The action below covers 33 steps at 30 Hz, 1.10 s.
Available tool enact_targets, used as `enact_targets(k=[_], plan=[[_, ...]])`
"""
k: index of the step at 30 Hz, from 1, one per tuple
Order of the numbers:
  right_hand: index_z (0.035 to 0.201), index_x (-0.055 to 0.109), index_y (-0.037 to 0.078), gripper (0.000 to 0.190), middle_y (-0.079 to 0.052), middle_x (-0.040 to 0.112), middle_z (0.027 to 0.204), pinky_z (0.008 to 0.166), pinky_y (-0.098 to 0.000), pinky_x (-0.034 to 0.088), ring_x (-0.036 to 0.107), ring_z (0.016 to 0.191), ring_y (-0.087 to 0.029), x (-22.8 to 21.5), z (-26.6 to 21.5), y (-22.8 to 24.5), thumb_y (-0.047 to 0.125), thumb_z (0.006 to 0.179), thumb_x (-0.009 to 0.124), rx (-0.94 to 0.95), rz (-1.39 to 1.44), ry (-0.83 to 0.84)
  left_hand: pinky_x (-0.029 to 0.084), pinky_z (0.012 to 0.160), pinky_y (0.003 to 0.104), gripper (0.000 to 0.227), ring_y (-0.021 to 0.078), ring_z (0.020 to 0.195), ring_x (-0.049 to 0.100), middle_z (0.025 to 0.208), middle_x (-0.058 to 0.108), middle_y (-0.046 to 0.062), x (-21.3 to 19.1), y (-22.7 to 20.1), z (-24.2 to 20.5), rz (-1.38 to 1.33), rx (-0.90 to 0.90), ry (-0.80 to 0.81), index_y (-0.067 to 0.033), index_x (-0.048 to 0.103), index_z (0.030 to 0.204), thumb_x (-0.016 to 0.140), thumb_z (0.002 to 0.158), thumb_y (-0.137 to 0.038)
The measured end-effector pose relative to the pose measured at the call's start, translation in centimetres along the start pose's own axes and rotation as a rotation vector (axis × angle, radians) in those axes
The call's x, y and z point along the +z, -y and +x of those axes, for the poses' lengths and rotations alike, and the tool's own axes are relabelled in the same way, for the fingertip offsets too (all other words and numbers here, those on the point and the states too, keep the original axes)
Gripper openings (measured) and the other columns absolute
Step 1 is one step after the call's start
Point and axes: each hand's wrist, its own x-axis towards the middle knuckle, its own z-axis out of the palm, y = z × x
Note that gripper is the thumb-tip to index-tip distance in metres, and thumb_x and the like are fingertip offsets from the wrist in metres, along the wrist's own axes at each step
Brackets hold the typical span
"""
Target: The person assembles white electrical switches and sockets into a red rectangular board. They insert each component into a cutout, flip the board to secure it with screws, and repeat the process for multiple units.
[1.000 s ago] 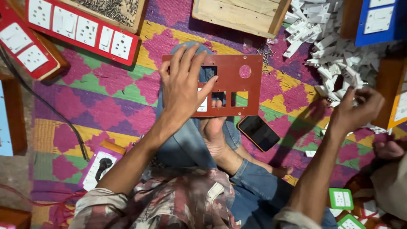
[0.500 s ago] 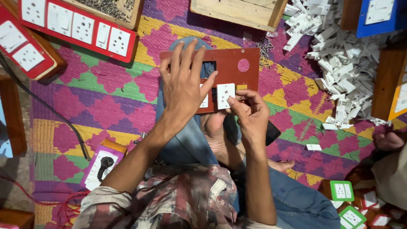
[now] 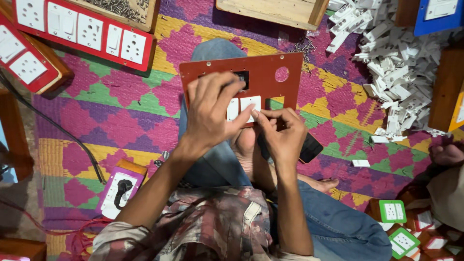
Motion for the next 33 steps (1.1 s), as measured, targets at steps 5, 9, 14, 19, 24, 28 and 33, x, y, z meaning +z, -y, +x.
enact_targets(k=[5,9,14,19,24,28,33], plan=[[0.096,0.079,0.001,0.014,0.001,0.063,0.081,0.061,-0.0197,0.044,0.055,0.068,-0.003,0.3,-0.2,0.3,0.009,0.087,0.085,0.056,0.086,-0.011,0.032,0.103,0.051,0.076,0.0322,0.128,0.050,0.134,0.057,0.017,-1.6,-0.3,-0.4,0.023,0.039,0.256,0.0014,0.063,0.129,0.083,0.075,-0.048],[0.097,0.079,0.001,0.011,0.000,0.066,0.081,0.062,-0.0214,0.045,0.056,0.070,-0.005,-0.6,0.0,-0.5,0.008,0.089,0.082,0.002,0.010,-0.007,0.032,0.106,0.049,0.075,0.0299,0.133,0.049,0.139,0.059,0.013,-1.5,-0.3,-0.4,0.143,0.094,0.286,-0.0007,0.062,0.135,0.081,0.082,-0.051],[0.102,0.076,0.002,0.007,-0.003,0.070,0.090,0.068,-0.0218,0.050,0.063,0.077,-0.007,-3.6,3.5,-4.4,0.008,0.099,0.076,0.001,0.030,-0.220,0.032,0.105,0.050,0.077,0.0284,0.133,0.049,0.137,0.062,0.010,-0.8,0.0,-0.6,0.160,0.090,0.277,-0.0025,0.064,0.135,0.084,0.079,-0.052],[0.107,0.078,0.004,0.011,-0.010,0.071,0.098,0.070,-0.0299,0.057,0.072,0.084,-0.018,-5.9,10.8,-9.3,0.008,0.097,0.077,-0.210,-0.316,-0.224,0.033,0.104,0.050,0.079,0.0285,0.132,0.049,0.135,0.063,0.010,-0.4,0.1,-0.7,0.186,0.107,0.269,-0.0016,0.065,0.134,0.086,0.076,-0.051],[0.108,0.078,0.006,0.018,-0.010,0.069,0.098,0.075,-0.0366,0.055,0.068,0.086,-0.025,-5.3,13.0,-11.8,0.010,0.091,0.082,-0.330,-0.387,-0.103,0.033,0.104,0.052,0.079,0.0279,0.131,0.050,0.133,0.063,0.008,-0.3,0.0,-0.6,0.203,0.107,0.259,-0.0022,0.066,0.133,0.086,0.075,-0.052],[0.099,0.078,0.006,0.013,-0.011,0.066,0.094,0.075,-0.0403,0.051,0.064,0.086,-0.028,-4.8,13.2,-12.8,0.011,0.089,0.086,-0.371,-0.465,-0.125,0.033,0.103,0.051,0.076,0.0268,0.131,0.050,0.133,0.063,0.007,0.0,0.0,-0.6,0.203,0.109,0.252,-0.0029,0.067,0.133,0.086,0.077,-0.051],[0.100,0.075,0.004,0.011,-0.012,0.065,0.099,0.080,-0.0415,0.050,0.063,0.092,-0.030,-4.9,13.1,-13.6,0.008,0.096,0.084,-0.458,-0.517,-0.087,0.032,0.105,0.051,0.071,0.0266,0.132,0.050,0.136,0.062,0.008,0.0,0.5,-0.9,0.158,0.108,0.245,-0.0039,0.067,0.133,0.083,0.082,-0.051]])
